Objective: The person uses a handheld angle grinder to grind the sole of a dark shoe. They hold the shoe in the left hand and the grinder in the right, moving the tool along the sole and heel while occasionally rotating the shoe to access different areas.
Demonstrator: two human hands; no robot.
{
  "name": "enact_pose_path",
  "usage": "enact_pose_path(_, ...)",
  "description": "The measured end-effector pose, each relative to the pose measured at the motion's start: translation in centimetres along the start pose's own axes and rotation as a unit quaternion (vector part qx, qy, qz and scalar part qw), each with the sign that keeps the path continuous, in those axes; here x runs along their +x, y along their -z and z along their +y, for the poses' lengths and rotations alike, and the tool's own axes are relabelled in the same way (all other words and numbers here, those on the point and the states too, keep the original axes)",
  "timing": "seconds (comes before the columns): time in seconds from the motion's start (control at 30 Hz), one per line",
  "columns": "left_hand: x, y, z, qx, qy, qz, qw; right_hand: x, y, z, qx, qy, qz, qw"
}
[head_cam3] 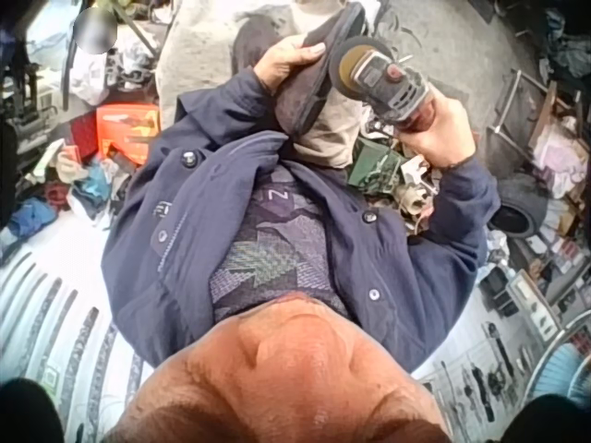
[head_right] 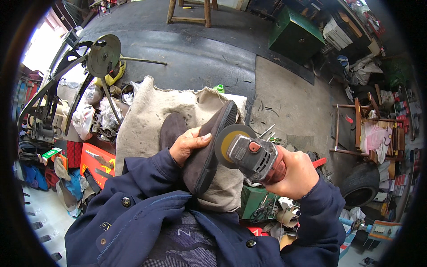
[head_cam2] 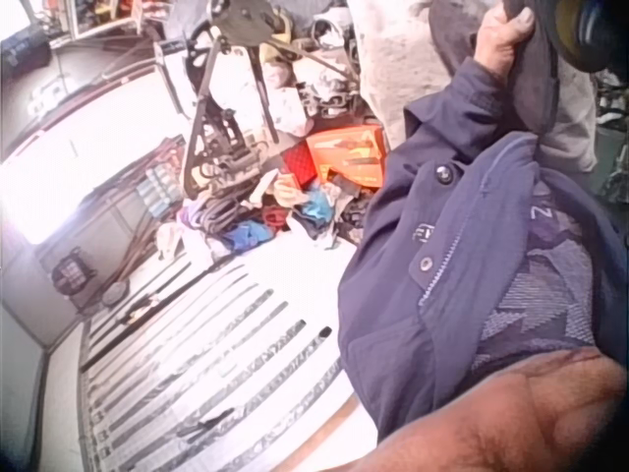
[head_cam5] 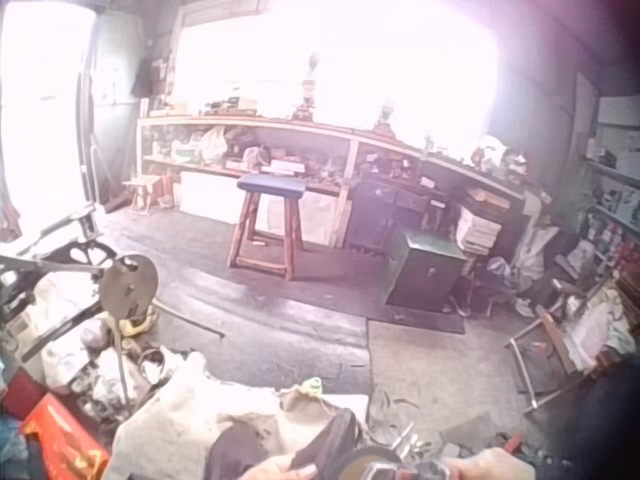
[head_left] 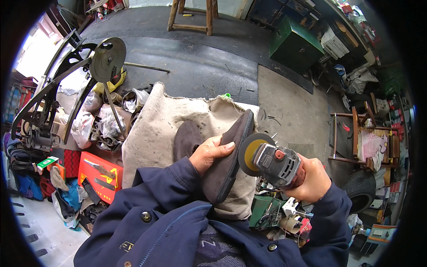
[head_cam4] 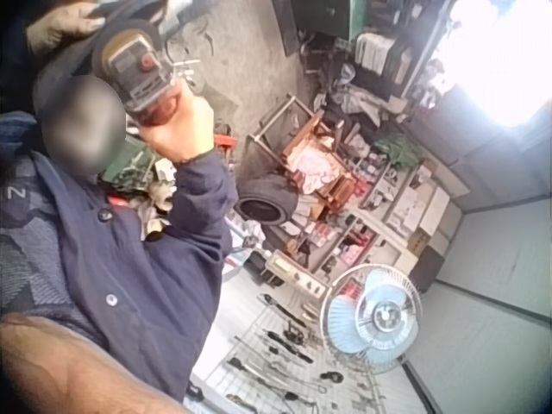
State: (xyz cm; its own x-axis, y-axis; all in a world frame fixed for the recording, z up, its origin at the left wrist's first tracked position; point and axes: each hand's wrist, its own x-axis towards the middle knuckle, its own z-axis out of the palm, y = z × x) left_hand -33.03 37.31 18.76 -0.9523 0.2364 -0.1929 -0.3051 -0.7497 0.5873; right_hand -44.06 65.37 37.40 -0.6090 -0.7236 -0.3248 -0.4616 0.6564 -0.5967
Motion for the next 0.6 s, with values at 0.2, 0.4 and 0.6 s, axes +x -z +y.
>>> enact_pose_path(0.2,-0.1,-0.2,0.1,-0.002,-0.001,0.004,1.0,0.6,-0.2,1.0,0.06,-0.017,0.011,0.998)
enact_pose_path(0.4,-0.2,-0.1,0.3,-0.005,0.01,-0.001,1.0,-0.9,0.0,0.5,0.048,-0.006,0.01,0.999)
enact_pose_path(0.6,-0.2,-0.4,0.0,-0.008,-0.007,0.006,1.0,-1.5,-0.5,-0.5,-0.033,-0.015,-0.037,0.999)
